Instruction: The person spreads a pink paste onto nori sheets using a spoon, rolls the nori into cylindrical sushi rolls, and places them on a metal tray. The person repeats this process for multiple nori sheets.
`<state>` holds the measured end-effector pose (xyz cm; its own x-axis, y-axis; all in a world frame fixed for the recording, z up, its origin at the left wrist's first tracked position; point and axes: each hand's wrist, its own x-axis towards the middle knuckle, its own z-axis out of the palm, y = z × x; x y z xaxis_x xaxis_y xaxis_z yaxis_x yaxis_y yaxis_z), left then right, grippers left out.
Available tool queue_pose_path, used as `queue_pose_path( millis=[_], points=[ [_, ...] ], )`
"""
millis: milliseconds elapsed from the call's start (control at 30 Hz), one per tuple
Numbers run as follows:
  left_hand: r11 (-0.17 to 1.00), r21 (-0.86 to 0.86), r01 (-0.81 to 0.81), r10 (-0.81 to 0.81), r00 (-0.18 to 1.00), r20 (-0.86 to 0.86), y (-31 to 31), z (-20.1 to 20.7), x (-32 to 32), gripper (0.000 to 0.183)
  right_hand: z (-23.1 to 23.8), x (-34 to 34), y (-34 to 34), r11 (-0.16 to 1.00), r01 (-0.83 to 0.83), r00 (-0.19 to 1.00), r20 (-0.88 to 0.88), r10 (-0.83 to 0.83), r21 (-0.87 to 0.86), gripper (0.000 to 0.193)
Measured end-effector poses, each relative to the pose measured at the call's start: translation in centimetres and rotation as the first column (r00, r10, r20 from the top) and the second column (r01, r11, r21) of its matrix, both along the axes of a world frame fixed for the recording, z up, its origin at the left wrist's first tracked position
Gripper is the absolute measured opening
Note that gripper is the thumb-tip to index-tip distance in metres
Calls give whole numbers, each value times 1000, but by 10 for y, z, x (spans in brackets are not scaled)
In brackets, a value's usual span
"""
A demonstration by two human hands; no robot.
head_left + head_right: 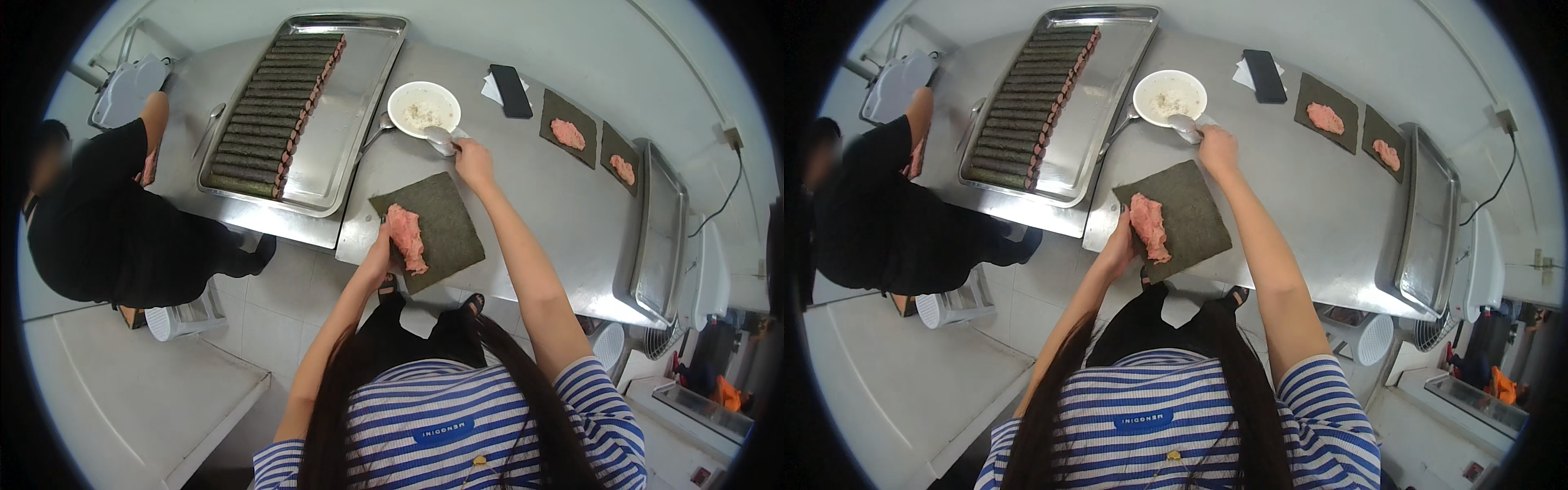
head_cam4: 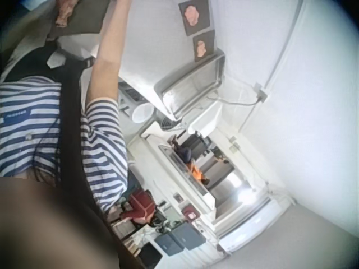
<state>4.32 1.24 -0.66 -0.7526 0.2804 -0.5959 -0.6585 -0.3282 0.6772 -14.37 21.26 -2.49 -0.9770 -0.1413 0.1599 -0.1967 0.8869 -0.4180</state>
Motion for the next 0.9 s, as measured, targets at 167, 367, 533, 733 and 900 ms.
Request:
queue_pose_path(
  millis=[167,367,533,733,900],
  points=[
    [955,-277,101,-119,992,-49,-9,-13,-9,66,22,42,11,981,-1,1000,0,1,-195,22],
    [618,-772,-152,-365,814,-453,-38,-22,-7,51,77,122,30,966,-256,965,60,254,23,26],
    [486,-829,-275,-641,533,-552,-49,-9,-6,67,89,160,-4,905,-324,946,63,319,276,21],
    [465,-845,-264,-686,496,-532,-50,-17,-12,81,68,157,-25,840,-350,926,19,376,414,10],
    [448,-847,-287,-686,497,-532,-48,-24,-12,85,60,147,-34,823,-337,938,88,335,457,17]
  ],
)
